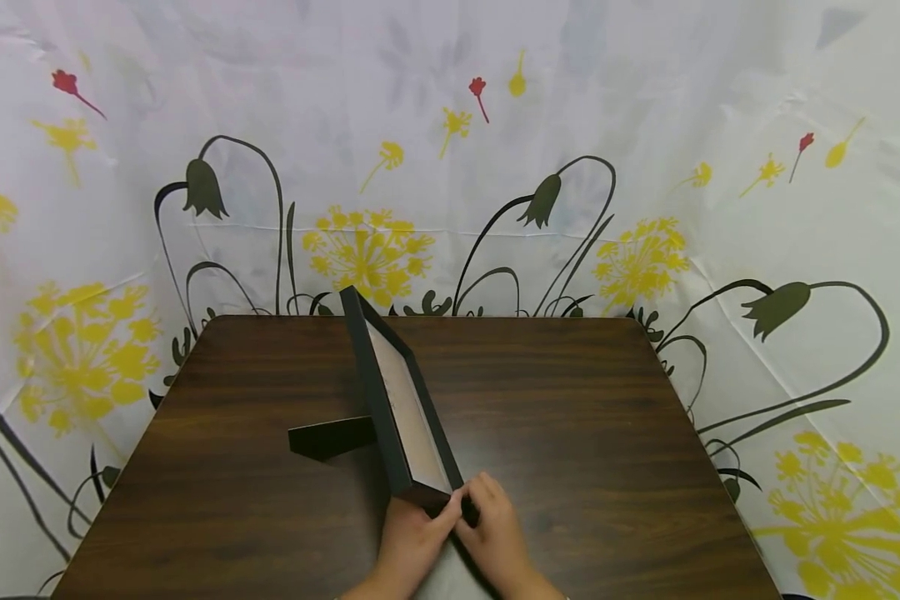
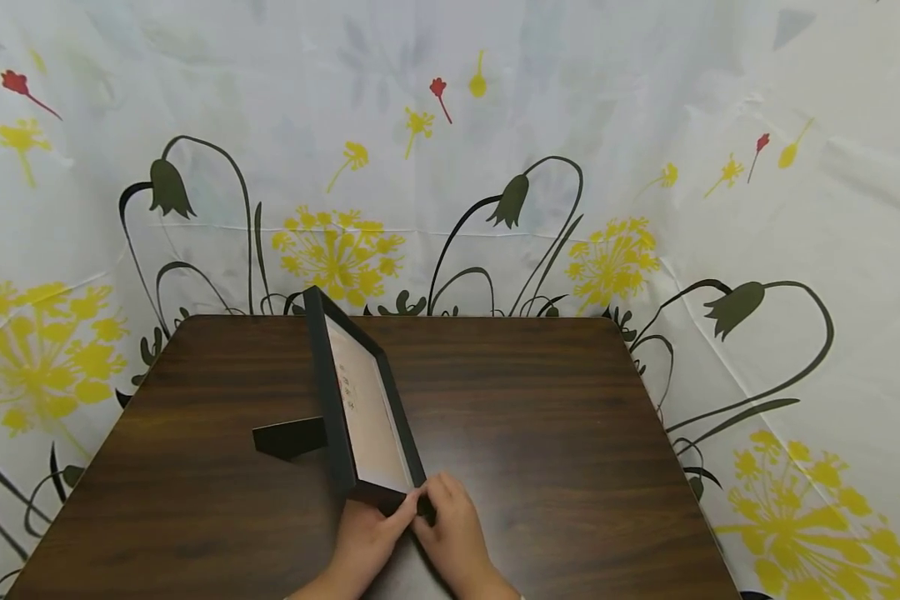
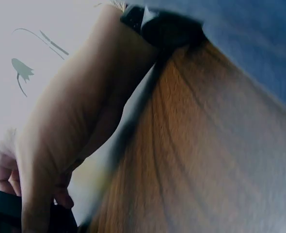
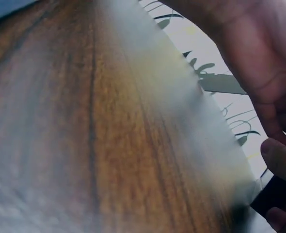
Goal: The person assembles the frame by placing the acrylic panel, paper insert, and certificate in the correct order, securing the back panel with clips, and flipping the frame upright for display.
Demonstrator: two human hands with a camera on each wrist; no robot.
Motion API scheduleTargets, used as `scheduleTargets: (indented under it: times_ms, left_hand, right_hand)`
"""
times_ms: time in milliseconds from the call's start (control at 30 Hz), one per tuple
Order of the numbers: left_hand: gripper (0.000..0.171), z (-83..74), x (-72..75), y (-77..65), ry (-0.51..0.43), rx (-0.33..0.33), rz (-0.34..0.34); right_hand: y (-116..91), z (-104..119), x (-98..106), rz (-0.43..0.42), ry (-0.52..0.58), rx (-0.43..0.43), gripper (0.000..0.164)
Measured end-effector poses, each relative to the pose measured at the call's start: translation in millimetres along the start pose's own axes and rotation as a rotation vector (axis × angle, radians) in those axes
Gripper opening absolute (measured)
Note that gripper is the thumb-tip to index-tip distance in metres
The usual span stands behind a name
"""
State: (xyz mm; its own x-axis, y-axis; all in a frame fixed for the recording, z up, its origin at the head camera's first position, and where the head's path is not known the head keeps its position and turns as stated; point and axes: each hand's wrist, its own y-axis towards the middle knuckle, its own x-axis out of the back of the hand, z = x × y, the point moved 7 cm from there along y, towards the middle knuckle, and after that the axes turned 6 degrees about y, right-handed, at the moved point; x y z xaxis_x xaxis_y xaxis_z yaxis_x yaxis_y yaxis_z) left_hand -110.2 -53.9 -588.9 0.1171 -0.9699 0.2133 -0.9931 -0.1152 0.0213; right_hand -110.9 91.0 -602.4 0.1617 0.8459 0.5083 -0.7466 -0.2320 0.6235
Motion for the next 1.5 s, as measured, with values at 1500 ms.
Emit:
scheduleTargets:
  times_ms: [1500]
  left_hand:
    - [0.059,25.5,53.6,-4.0,0.25,0.1,-0.039]
  right_hand:
    - [-4.6,15.7,-23.5,0.328,0.004,0.184,0.047]
